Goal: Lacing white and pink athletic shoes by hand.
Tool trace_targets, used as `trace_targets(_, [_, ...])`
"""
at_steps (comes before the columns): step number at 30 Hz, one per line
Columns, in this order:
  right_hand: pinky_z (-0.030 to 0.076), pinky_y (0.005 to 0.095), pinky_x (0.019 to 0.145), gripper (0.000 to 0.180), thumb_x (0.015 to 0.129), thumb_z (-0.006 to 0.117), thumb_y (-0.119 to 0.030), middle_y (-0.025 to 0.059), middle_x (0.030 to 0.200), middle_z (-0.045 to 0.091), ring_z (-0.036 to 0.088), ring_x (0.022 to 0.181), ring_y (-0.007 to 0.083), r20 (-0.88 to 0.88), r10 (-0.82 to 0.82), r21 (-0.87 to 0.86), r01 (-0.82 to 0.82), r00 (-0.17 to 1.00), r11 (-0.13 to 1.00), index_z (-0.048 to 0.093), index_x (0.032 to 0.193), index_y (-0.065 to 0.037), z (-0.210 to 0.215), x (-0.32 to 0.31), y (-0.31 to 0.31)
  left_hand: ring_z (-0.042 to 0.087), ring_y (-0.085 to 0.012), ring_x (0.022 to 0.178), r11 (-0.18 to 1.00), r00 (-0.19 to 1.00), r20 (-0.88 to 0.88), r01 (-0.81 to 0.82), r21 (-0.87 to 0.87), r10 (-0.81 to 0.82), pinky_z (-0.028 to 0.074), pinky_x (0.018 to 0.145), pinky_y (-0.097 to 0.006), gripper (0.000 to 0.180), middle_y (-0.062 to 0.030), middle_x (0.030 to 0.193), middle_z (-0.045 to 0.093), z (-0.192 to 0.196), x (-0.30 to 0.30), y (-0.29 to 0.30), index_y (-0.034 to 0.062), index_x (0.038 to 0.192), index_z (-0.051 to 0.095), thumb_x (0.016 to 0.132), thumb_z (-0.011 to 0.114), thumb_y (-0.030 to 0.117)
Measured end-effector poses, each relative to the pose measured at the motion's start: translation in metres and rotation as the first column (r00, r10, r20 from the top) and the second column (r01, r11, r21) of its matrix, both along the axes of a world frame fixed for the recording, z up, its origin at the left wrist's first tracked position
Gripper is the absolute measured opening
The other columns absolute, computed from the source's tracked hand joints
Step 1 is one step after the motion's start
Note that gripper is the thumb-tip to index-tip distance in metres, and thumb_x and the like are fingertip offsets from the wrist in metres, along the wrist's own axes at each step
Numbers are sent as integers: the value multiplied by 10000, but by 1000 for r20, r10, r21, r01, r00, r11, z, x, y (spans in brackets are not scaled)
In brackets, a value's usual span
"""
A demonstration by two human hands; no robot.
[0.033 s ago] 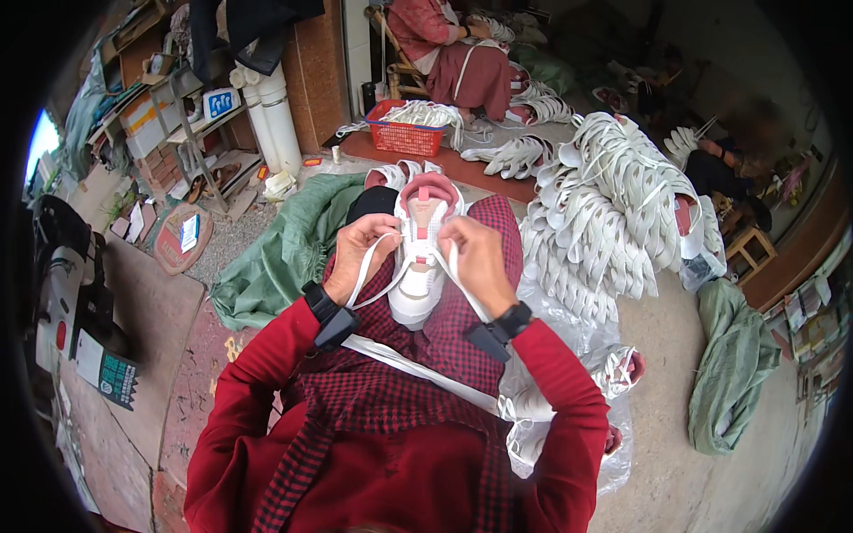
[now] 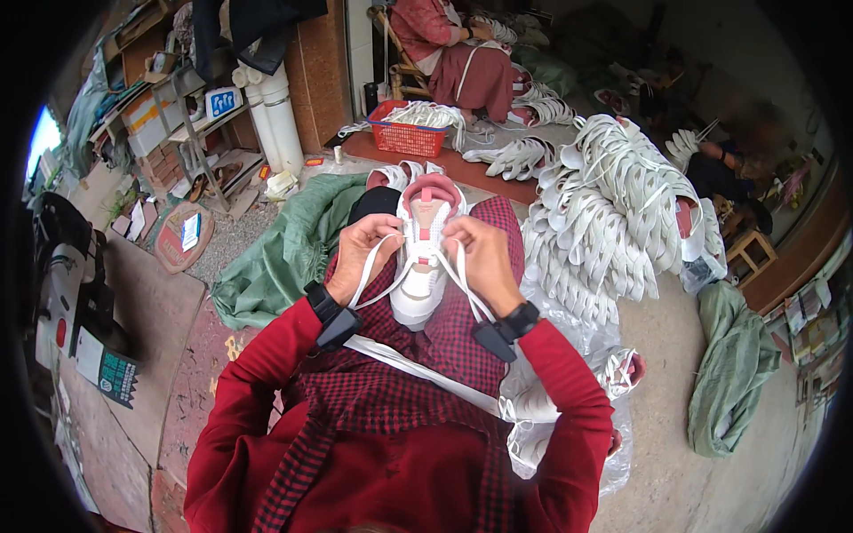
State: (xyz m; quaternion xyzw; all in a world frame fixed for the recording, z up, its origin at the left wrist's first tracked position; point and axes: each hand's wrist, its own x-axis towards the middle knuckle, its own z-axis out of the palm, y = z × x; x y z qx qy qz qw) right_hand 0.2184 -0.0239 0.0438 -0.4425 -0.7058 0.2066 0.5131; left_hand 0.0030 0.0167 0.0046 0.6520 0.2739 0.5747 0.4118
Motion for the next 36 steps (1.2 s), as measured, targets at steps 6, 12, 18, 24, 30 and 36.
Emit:
trace_targets(6, [530,310,600,255,799,698,20,131,774,689,674,650,202,358,44,-6,-45,933,999,652,1050,37,39,15,-6,559,-26,651,949,942,-248,-154,276,225,462,543,-206,169,-1,730,629,18,14,-4,11,999,657,845,643,-58])
trace_targets(12, [496,434,725,301,727,581,46,213,933,635,620,845,398,725,-63,346,-284,685,894,630,1023,21,76,7,17,505,-35,602,990,943,-321,-43,133,84,421,511,-229,183,5,671,565,30,5,10,10,948,628,782,700,-19])
trace_targets(18, [504,398,803,280,681,564,137,165,945,601,617,910,303,557,270,-68,-281,785,957,557,940,33,53,-22,46,540,-44,660,948,911,-362,-81,308,196,454,556,-230,167,-11,771,618,18,11,4,12,919,616,797,729,-7])
trace_targets(24, [517,388,731,321,706,573,111,116,809,588,650,761,263,397,347,-45,-360,850,932,510,1006,17,39,-24,49,588,-50,701,996,933,-351,-62,62,80,515,603,-229,96,-20,776,648,23,-10,3,-11,952,633,867,644,-52])
trace_targets(30, [493,339,658,273,726,635,51,122,870,575,626,750,206,443,327,-152,-289,835,945,487,950,-2,40,-27,53,617,-238,579,943,888,-395,-114,313,238,479,552,-349,101,-133,671,624,30,3,2,-5,853,594,786,668,-21])
trace_targets(36, [458,427,694,224,731,596,40,162,795,523,593,805,346,593,119,141,-249,796,958,450,894,-7,29,-28,53,644,-351,816,935,781,-621,166,315,71,503,711,-438,466,-194,876,594,55,-11,19,15,1138,479,716,665,-50])
